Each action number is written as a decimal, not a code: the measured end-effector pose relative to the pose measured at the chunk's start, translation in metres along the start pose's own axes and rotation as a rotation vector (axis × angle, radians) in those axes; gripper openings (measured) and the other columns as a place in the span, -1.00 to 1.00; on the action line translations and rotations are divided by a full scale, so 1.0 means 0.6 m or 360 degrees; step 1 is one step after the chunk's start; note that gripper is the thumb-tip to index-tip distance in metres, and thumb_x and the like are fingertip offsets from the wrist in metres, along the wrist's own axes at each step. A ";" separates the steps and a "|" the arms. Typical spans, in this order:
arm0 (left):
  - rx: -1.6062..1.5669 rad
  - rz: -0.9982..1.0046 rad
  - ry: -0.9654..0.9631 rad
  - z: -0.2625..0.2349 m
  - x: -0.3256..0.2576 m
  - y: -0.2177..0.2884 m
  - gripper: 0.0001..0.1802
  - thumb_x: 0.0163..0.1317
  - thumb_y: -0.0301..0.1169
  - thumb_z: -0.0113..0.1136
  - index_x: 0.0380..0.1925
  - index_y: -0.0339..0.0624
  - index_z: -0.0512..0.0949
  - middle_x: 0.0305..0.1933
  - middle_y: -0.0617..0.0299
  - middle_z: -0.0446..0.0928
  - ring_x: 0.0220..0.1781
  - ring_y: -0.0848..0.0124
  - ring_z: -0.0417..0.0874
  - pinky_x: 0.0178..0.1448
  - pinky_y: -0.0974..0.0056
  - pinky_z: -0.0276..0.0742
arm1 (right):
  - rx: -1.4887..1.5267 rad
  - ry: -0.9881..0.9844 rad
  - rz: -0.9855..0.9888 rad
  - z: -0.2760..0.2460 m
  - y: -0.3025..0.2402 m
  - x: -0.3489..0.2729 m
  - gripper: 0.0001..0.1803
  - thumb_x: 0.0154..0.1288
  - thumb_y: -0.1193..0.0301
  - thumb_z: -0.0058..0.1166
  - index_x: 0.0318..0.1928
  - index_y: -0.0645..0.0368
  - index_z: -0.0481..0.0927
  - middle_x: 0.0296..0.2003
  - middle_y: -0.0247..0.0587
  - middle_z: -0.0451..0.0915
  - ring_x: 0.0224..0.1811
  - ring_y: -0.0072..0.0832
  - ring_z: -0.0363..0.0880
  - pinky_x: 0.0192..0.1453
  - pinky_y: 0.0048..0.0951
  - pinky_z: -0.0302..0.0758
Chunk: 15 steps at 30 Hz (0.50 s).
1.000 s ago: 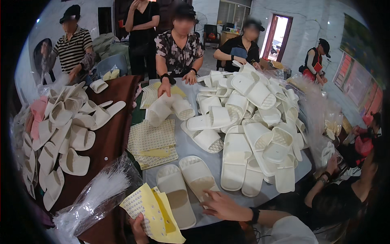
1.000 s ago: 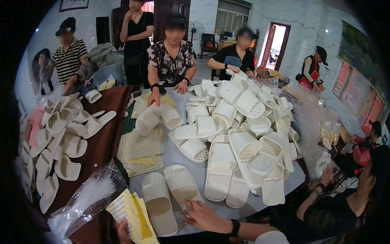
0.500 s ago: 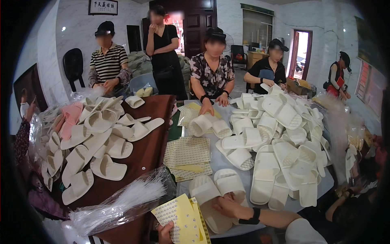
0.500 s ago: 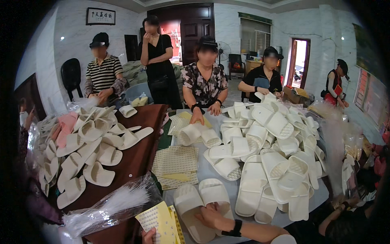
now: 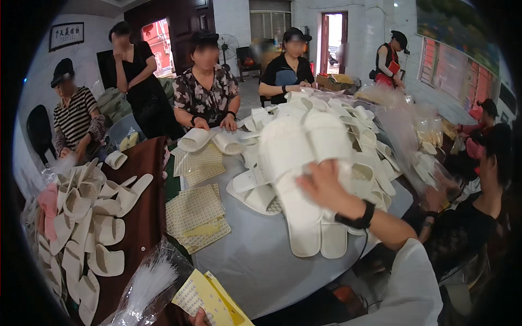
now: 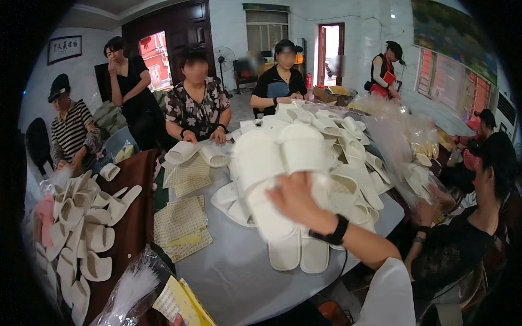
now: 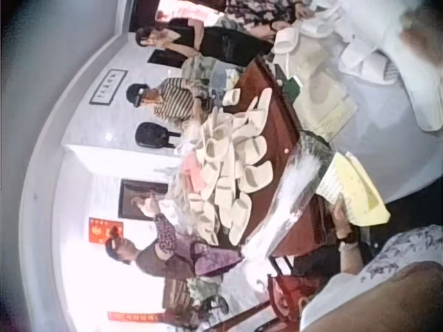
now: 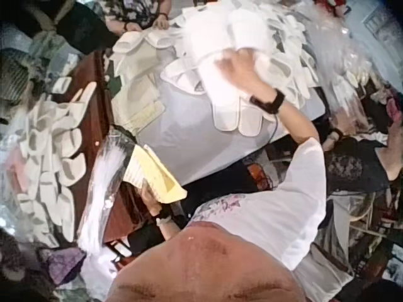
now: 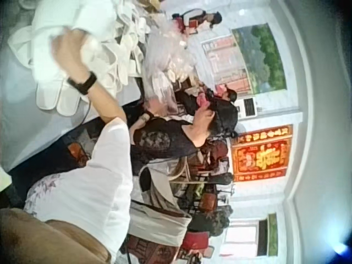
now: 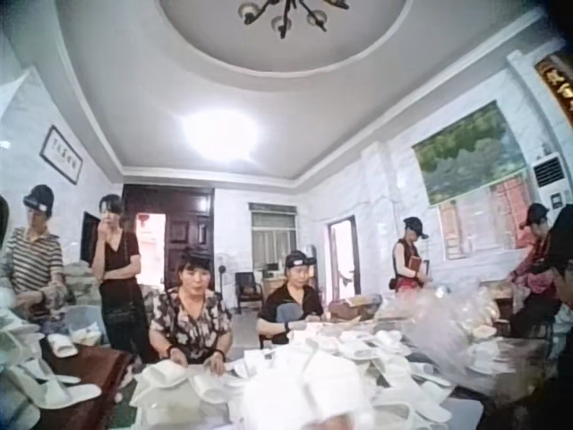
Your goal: Apply size labels to white slippers in a manufacturing setting.
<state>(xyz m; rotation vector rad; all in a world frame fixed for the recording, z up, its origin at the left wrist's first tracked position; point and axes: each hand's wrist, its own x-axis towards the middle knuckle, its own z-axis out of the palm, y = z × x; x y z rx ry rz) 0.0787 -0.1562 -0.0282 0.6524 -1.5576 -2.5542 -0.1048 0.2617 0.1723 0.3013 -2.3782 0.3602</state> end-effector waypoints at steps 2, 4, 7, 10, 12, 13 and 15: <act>0.0029 -0.0033 0.0034 -0.004 0.000 -0.002 -0.68 0.28 -0.32 -0.06 -0.18 -0.41 0.46 -0.30 0.11 0.56 -0.31 0.34 0.62 -0.19 0.28 0.57 | -0.0032 -0.0064 0.0416 -0.011 0.071 0.046 -0.53 0.18 0.07 -0.03 -0.16 0.27 0.45 -0.27 0.16 0.37 -0.08 -0.01 0.24 0.14 -0.03 0.02; 0.0032 -0.0033 0.0030 0.013 -0.004 0.006 -0.68 0.29 -0.31 -0.06 -0.23 -0.41 0.48 -0.31 0.12 0.57 -0.34 0.36 0.62 -0.21 0.31 0.57 | -0.0197 0.0046 0.0606 -0.019 0.165 0.081 -0.46 0.19 0.01 -0.06 -0.04 0.23 0.44 -0.19 0.23 0.38 0.00 0.05 0.27 0.09 0.01 0.14; -0.0084 -0.0179 -0.0011 0.053 -0.029 0.038 -0.67 0.29 -0.30 -0.07 -0.27 -0.42 0.50 -0.30 0.11 0.57 -0.34 0.38 0.62 -0.21 0.33 0.56 | -0.0205 -0.0551 0.0914 -0.032 0.275 0.094 -0.33 0.18 -0.07 -0.11 0.19 0.07 0.29 0.08 0.31 0.26 0.23 0.12 0.12 0.24 0.03 0.07; 0.0025 -0.0024 -0.0056 0.036 -0.016 0.023 -0.66 0.29 -0.30 -0.06 -0.25 -0.43 0.49 -0.28 0.10 0.57 -0.33 0.38 0.62 -0.21 0.33 0.56 | -0.0190 -0.0850 0.0996 0.002 0.334 0.067 -0.22 0.18 -0.16 -0.20 0.33 -0.10 0.03 0.26 0.26 0.03 0.36 0.10 -0.09 0.35 0.04 -0.12; -0.0018 -0.0057 -0.0041 0.040 -0.026 0.029 -0.66 0.29 -0.31 -0.06 -0.24 -0.44 0.49 -0.28 0.10 0.57 -0.33 0.38 0.62 -0.21 0.33 0.57 | -0.0165 -0.0957 0.1006 0.015 0.341 0.060 -0.17 0.18 -0.21 -0.27 0.38 -0.18 -0.13 0.33 0.21 -0.11 0.40 0.07 -0.19 0.37 0.06 -0.21; -0.0039 -0.0079 -0.0037 0.044 -0.031 0.032 -0.67 0.29 -0.31 -0.06 -0.23 -0.45 0.49 -0.28 0.10 0.57 -0.33 0.38 0.62 -0.21 0.33 0.57 | -0.0169 -0.1013 0.1001 0.015 0.341 0.065 -0.16 0.19 -0.22 -0.30 0.38 -0.21 -0.20 0.35 0.18 -0.16 0.41 0.05 -0.22 0.37 0.08 -0.23; -0.0005 -0.0035 0.0010 0.046 -0.030 0.028 -0.66 0.29 -0.31 -0.07 -0.24 -0.45 0.49 -0.28 0.10 0.57 -0.33 0.37 0.63 -0.22 0.33 0.57 | -0.0196 -0.1075 0.1013 0.013 0.335 0.068 -0.15 0.19 -0.23 -0.34 0.39 -0.22 -0.24 0.37 0.13 -0.19 0.42 0.01 -0.24 0.35 0.15 -0.26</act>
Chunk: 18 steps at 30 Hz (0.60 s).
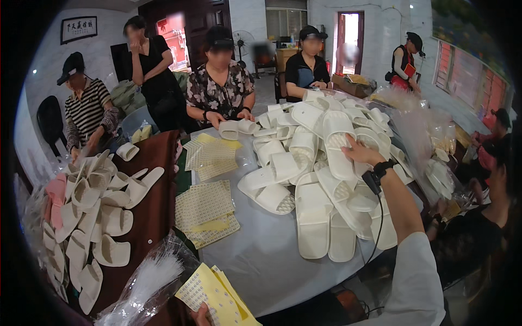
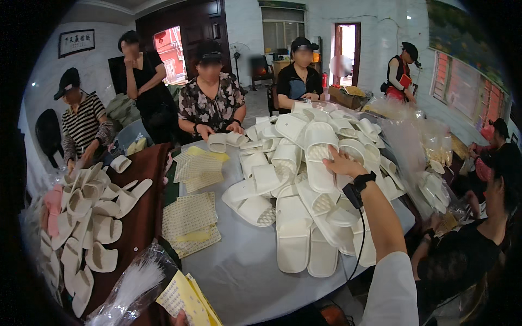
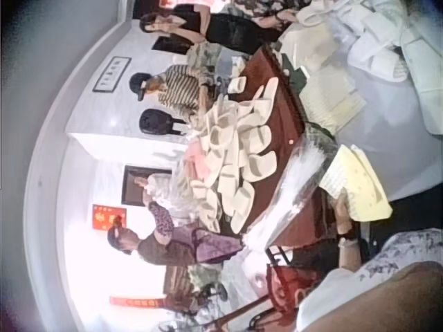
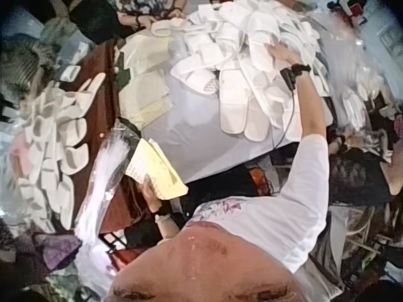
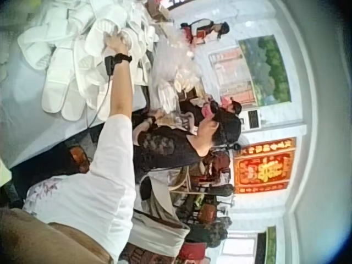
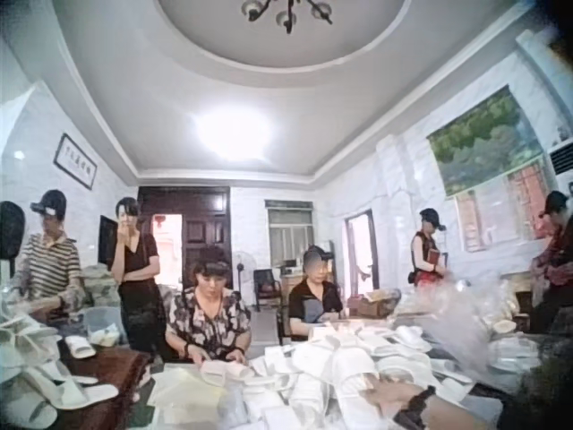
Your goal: Apply size labels to white slippers in a manufacturing setting.
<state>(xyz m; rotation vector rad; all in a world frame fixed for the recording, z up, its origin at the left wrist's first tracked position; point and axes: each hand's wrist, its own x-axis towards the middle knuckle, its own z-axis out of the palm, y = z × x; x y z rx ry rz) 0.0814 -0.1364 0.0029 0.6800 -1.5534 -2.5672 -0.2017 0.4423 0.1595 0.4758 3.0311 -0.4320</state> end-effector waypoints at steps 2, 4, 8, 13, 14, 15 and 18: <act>0.0019 0.0024 0.0025 0.004 0.003 -0.002 -0.67 0.28 -0.33 -0.06 -0.24 -0.46 0.49 -0.28 0.10 0.57 -0.33 0.37 0.62 -0.24 0.33 0.57 | -0.0006 -0.0020 0.0021 -0.009 -0.013 -0.016 -0.15 0.20 -0.23 -0.35 0.39 -0.22 -0.25 0.37 0.12 -0.19 0.42 -0.01 -0.25 0.35 0.14 -0.27; 0.0025 0.0022 0.0067 0.001 0.004 -0.003 -0.69 0.27 -0.36 -0.02 -0.25 -0.48 0.49 -0.28 0.10 0.57 -0.34 0.38 0.61 -0.26 0.34 0.55 | -0.0017 -0.0035 0.0024 -0.012 -0.028 -0.024 -0.16 0.21 -0.22 -0.35 0.39 -0.22 -0.25 0.37 0.11 -0.18 0.43 -0.03 -0.26 0.35 0.16 -0.28; 0.0284 0.0083 -0.0004 -0.024 0.036 -0.036 -0.76 0.22 -0.44 0.06 -0.21 -0.42 0.50 -0.32 0.17 0.55 -0.42 0.44 0.55 -0.35 0.37 0.47 | -0.0012 0.0003 0.0037 -0.017 -0.018 -0.018 -0.16 0.22 -0.19 -0.34 0.39 -0.16 -0.25 0.36 0.12 -0.18 0.42 -0.04 -0.23 0.34 0.16 -0.25; 0.0745 0.0437 -0.0222 0.001 0.034 -0.043 -0.73 0.21 -0.44 0.07 -0.09 -0.27 0.50 -0.30 0.27 0.51 -0.36 0.52 0.48 -0.27 0.42 0.42 | -0.0096 0.0030 -0.0104 -0.051 -0.051 -0.046 -0.30 0.29 0.03 -0.28 0.36 -0.02 -0.08 0.17 0.27 0.24 0.18 0.00 0.33 0.23 -0.10 0.23; 0.0628 0.0272 -0.0195 -0.002 0.053 -0.061 -0.72 0.13 -0.46 0.12 -0.18 -0.41 0.49 -0.29 0.19 0.58 -0.34 0.52 0.56 -0.27 0.43 0.47 | -0.0382 0.0230 -0.0300 -0.050 -0.027 -0.033 -0.45 0.29 0.16 -0.24 0.25 0.07 0.20 -0.05 0.23 0.47 -0.09 -0.01 0.52 0.04 -0.15 0.39; 0.0692 0.0300 -0.0190 0.002 0.043 -0.054 -0.74 0.14 -0.46 0.14 -0.19 -0.41 0.50 -0.30 0.21 0.58 -0.34 0.54 0.55 -0.27 0.44 0.47 | -0.0751 0.0362 -0.0444 -0.048 -0.052 -0.062 -0.57 0.27 0.19 -0.22 0.06 0.15 0.40 -0.16 0.12 0.55 -0.14 -0.07 0.55 -0.05 -0.04 0.40; 0.0828 0.0335 -0.0181 0.025 0.027 -0.021 -0.76 0.14 -0.45 0.18 -0.23 -0.39 0.53 -0.34 0.26 0.59 -0.34 0.58 0.53 -0.28 0.45 0.45 | -0.0905 0.0589 -0.0448 -0.059 -0.175 -0.167 -0.66 0.26 0.19 -0.13 -0.11 0.17 0.48 -0.31 -0.04 0.60 -0.23 -0.14 0.57 -0.19 -0.13 0.43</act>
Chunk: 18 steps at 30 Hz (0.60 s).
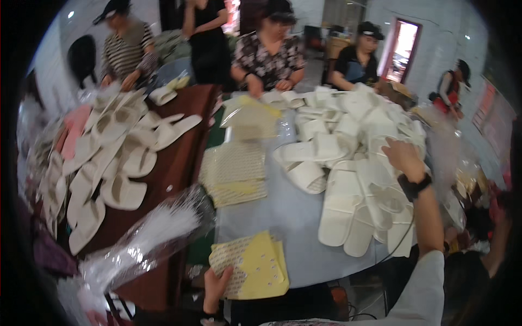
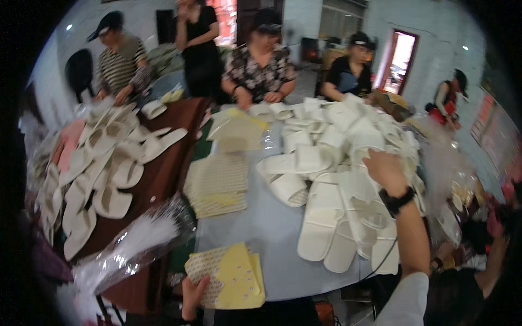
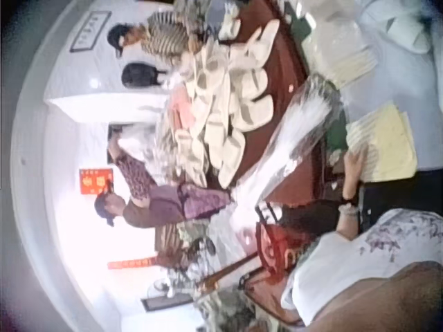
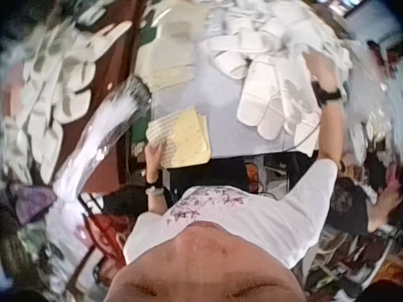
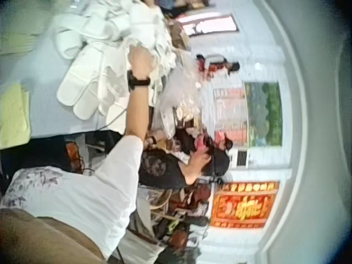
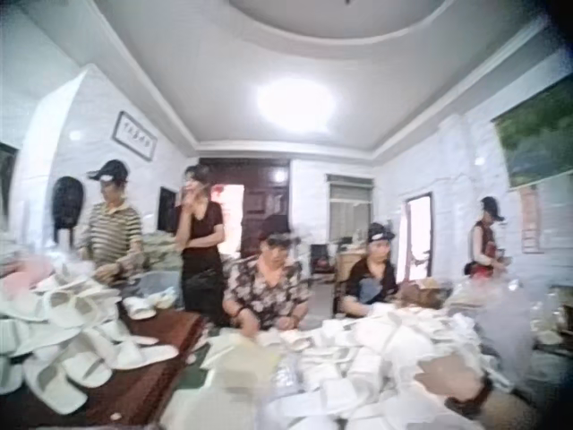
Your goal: Apply size labels to white slippers in a manufacturing setting.
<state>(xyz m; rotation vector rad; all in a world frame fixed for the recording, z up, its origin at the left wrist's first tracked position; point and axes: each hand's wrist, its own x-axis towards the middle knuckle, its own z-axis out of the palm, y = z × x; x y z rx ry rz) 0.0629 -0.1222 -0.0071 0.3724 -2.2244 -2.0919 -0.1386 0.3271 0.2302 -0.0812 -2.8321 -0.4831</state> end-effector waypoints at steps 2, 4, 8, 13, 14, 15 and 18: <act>0.0046 -0.0040 0.0020 -0.019 -0.011 -0.002 -0.76 0.14 -0.43 0.19 -0.22 -0.36 0.54 -0.35 0.28 0.59 -0.36 0.60 0.52 -0.30 0.45 0.45 | 0.0206 0.0187 -0.0231 -0.055 -0.088 -0.016 -0.63 0.24 0.22 -0.05 -0.02 0.15 0.46 -0.32 -0.07 0.58 -0.22 -0.17 0.55 -0.03 -0.07 0.36; 0.0012 -0.0053 0.0012 -0.015 -0.009 -0.006 -0.75 0.15 -0.41 0.20 -0.21 -0.33 0.54 -0.36 0.30 0.59 -0.37 0.61 0.51 -0.31 0.46 0.45 | 0.0308 0.0305 -0.0521 -0.095 -0.151 -0.038 -0.56 0.22 0.23 -0.01 0.08 0.13 0.41 -0.12 -0.02 0.51 -0.02 -0.18 0.46 0.16 0.00 0.23; -0.0240 0.0025 -0.0085 -0.009 -0.004 -0.009 -0.74 0.18 -0.39 0.18 -0.18 -0.33 0.53 -0.31 0.28 0.60 -0.33 0.62 0.54 -0.27 0.45 0.49 | 0.0598 0.0262 -0.1205 -0.149 -0.282 -0.074 -0.37 0.13 0.22 0.10 0.21 0.05 0.27 0.21 0.02 0.18 0.28 -0.14 0.14 0.30 0.09 0.02; -0.0231 0.0065 -0.0151 -0.013 -0.003 -0.014 -0.71 0.21 -0.38 0.15 -0.12 -0.32 0.51 -0.23 0.27 0.59 -0.27 0.60 0.55 -0.21 0.44 0.50 | 0.0832 0.0505 -0.1709 -0.149 -0.448 -0.087 -0.04 -0.08 0.07 0.24 0.33 -0.05 0.06 0.35 0.07 -0.17 0.40 0.01 -0.19 0.34 0.13 -0.13; -0.0259 0.0049 -0.0132 -0.012 -0.006 -0.008 -0.70 0.22 -0.38 0.14 -0.09 -0.31 0.50 -0.21 0.27 0.58 -0.26 0.61 0.54 -0.19 0.44 0.50 | 0.0915 0.0557 -0.1843 -0.139 -0.482 -0.090 0.00 -0.10 0.04 0.25 0.34 -0.06 0.03 0.36 0.08 -0.19 0.40 0.03 -0.23 0.35 0.13 -0.15; -0.0288 0.0032 -0.0149 -0.009 -0.004 -0.007 -0.69 0.21 -0.38 0.15 -0.09 -0.31 0.50 -0.22 0.26 0.58 -0.26 0.59 0.55 -0.20 0.43 0.51 | 0.0978 0.0506 -0.1908 -0.131 -0.514 -0.095 0.05 -0.13 0.00 0.25 0.36 -0.06 -0.01 0.36 0.11 -0.21 0.41 0.05 -0.26 0.36 0.13 -0.18; -0.0259 0.0036 -0.0167 -0.009 0.000 -0.010 -0.67 0.21 -0.36 0.16 -0.07 -0.31 0.48 -0.23 0.25 0.58 -0.28 0.57 0.56 -0.20 0.43 0.52 | 0.1078 0.0379 -0.2146 -0.135 -0.599 -0.113 0.06 -0.10 -0.07 0.20 0.36 -0.03 -0.04 0.35 0.16 -0.21 0.40 0.06 -0.26 0.35 0.13 -0.17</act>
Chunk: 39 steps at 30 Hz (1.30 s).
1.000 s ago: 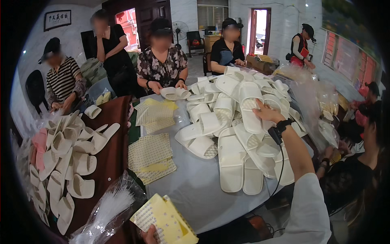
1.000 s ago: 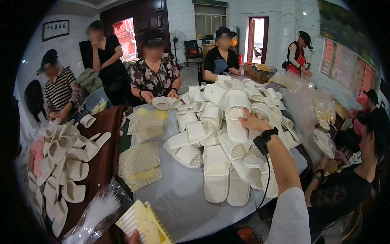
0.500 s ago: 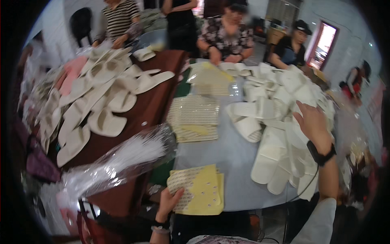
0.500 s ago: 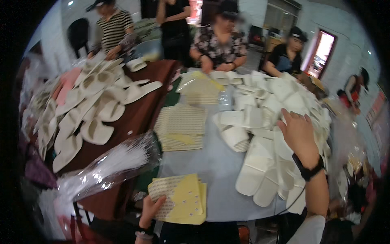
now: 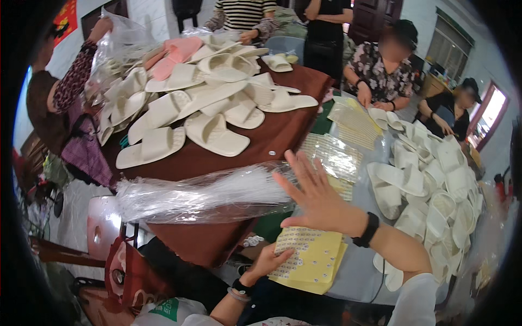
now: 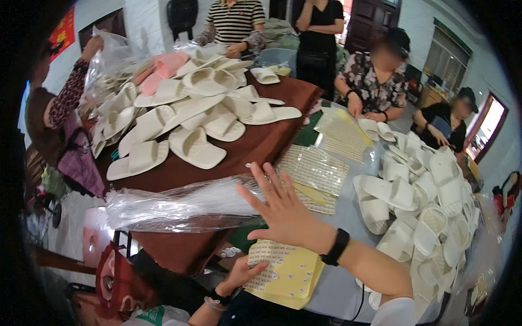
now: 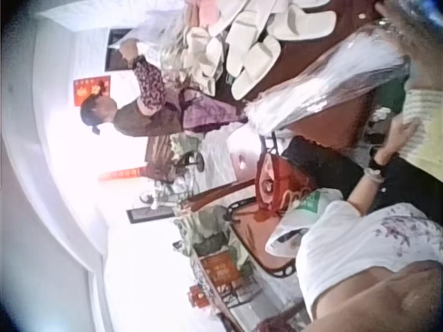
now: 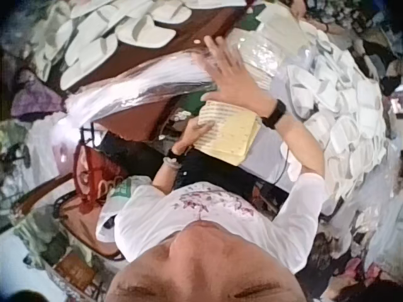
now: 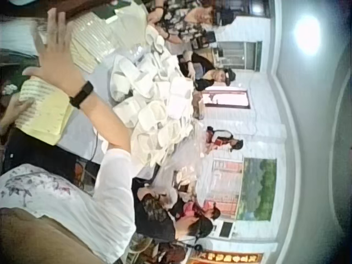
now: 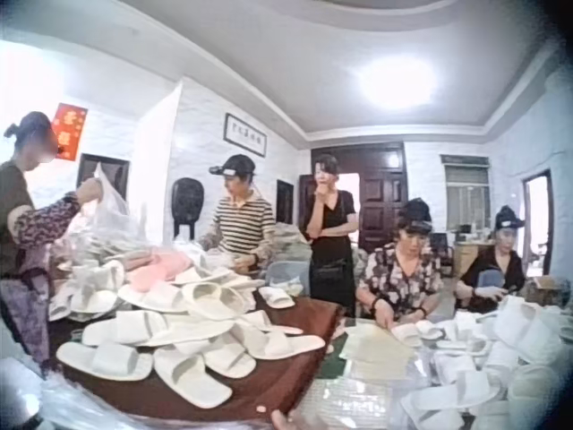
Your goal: Apply size labels to white slippers in a manufacturing setting.
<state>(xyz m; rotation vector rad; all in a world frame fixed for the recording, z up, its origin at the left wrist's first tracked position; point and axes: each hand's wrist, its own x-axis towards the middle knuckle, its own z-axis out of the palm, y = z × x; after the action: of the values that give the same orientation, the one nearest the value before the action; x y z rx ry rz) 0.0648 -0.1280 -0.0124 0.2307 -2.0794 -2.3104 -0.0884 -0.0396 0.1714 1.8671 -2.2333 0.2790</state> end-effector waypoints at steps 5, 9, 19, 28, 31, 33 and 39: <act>-0.0025 0.0119 -0.0074 -0.003 0.003 -0.007 -0.70 0.24 -0.33 0.13 -0.10 -0.28 0.50 -0.24 0.33 0.57 -0.26 0.62 0.50 -0.18 0.43 0.48 | 0.0209 0.0127 -0.0317 0.102 -0.004 0.091 0.05 -0.05 -0.12 0.13 0.36 0.02 -0.05 0.33 0.22 -0.14 0.38 0.11 -0.20 0.35 0.12 -0.14; -0.0018 0.0154 -0.0059 -0.007 -0.003 -0.017 -0.71 0.24 -0.34 0.12 -0.10 -0.27 0.50 -0.25 0.32 0.58 -0.28 0.64 0.50 -0.21 0.44 0.48 | 0.0345 -0.0137 -0.0253 0.132 -0.009 0.143 -0.05 0.02 -0.06 0.11 0.32 0.13 0.03 0.17 0.13 0.19 0.24 -0.01 0.14 0.28 0.09 0.03; -0.0219 0.0036 -0.0206 -0.012 0.001 -0.030 -0.67 0.25 -0.35 0.10 -0.06 -0.34 0.44 -0.19 0.24 0.57 -0.20 0.61 0.52 -0.18 0.44 0.50 | 0.0817 0.0220 -0.0001 0.094 -0.063 0.159 -0.62 0.09 0.30 0.10 -0.10 0.19 0.41 -0.26 -0.13 0.43 -0.28 -0.12 0.50 -0.26 -0.23 0.47; -0.0213 -0.0196 -0.0183 -0.013 -0.003 -0.010 -0.63 0.25 -0.29 0.11 -0.06 -0.35 0.45 -0.25 0.24 0.58 -0.28 0.62 0.54 -0.25 0.46 0.51 | 0.0539 0.0522 0.0164 0.097 -0.124 0.271 -0.52 0.08 0.29 0.14 -0.06 0.28 0.32 -0.22 0.00 0.39 -0.20 -0.07 0.45 -0.16 -0.21 0.43; -0.0192 -0.0182 -0.0163 -0.012 -0.004 -0.022 -0.64 0.23 -0.29 0.14 -0.09 -0.34 0.48 -0.28 0.27 0.58 -0.32 0.64 0.52 -0.28 0.48 0.48 | 0.0430 0.0165 0.0189 0.145 -0.145 0.280 -0.26 0.09 0.10 0.12 0.10 0.41 0.22 -0.15 0.19 0.33 -0.11 0.00 0.39 -0.04 -0.14 0.39; -0.0261 -0.0149 -0.0177 -0.009 -0.003 -0.029 -0.67 0.22 -0.28 0.16 -0.14 -0.32 0.52 -0.32 0.33 0.57 -0.34 0.67 0.49 -0.30 0.51 0.45 | 0.0413 -0.0219 0.0181 0.160 -0.149 0.275 -0.21 0.14 0.01 0.05 0.14 0.43 0.19 -0.11 0.23 0.32 -0.08 0.01 0.38 0.01 -0.12 0.37; -0.0266 -0.0047 -0.0187 -0.006 -0.006 -0.050 -0.67 0.23 -0.33 0.14 -0.08 -0.33 0.49 -0.25 0.30 0.56 -0.30 0.64 0.49 -0.25 0.49 0.48 | 0.0969 -0.0106 0.0426 0.135 -0.104 0.318 -0.19 0.20 -0.04 -0.05 0.08 0.55 0.20 -0.05 0.26 0.31 -0.01 0.09 0.36 0.05 -0.11 0.37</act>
<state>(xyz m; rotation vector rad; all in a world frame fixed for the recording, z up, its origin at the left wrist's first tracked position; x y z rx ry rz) 0.0710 -0.1281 -0.0424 0.1246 -1.9287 -2.5568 -0.0631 -0.2535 0.1487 1.8304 -2.6515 1.0593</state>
